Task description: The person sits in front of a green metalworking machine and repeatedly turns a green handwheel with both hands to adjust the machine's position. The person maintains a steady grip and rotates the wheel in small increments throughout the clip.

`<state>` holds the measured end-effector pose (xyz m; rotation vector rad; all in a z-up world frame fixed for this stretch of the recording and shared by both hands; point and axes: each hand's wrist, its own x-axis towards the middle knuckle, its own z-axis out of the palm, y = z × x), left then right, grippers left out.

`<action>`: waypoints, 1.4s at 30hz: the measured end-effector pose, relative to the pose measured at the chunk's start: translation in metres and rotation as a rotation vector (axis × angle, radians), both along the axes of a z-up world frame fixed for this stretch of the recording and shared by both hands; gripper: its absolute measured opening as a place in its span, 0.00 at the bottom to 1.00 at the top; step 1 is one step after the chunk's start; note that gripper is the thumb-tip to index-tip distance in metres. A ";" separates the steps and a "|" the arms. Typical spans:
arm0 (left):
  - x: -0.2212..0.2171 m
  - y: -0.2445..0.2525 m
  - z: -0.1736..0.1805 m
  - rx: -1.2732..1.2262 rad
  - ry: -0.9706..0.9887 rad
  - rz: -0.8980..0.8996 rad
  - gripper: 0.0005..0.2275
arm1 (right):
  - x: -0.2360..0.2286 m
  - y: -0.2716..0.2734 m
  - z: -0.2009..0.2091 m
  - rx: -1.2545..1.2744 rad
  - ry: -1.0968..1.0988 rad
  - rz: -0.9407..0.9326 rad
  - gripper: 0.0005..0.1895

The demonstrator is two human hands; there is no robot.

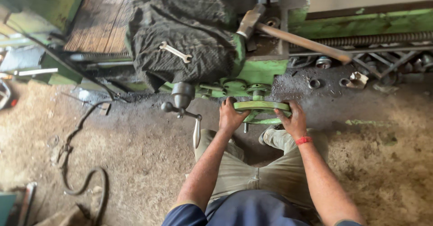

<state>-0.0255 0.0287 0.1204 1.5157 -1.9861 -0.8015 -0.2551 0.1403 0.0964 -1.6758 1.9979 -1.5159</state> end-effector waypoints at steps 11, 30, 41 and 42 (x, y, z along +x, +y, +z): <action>0.001 -0.001 -0.003 -0.012 -0.047 -0.008 0.41 | 0.003 0.002 0.002 -0.005 -0.018 0.003 0.25; 0.003 0.001 0.000 0.055 -0.042 0.008 0.43 | 0.001 -0.001 -0.005 -0.021 0.019 -0.001 0.27; 0.004 -0.001 -0.001 0.074 -0.054 -0.001 0.45 | 0.001 0.000 -0.005 0.012 0.052 -0.015 0.30; 0.004 -0.001 -0.001 0.078 -0.062 -0.004 0.45 | 0.002 0.000 -0.004 0.008 0.054 -0.016 0.30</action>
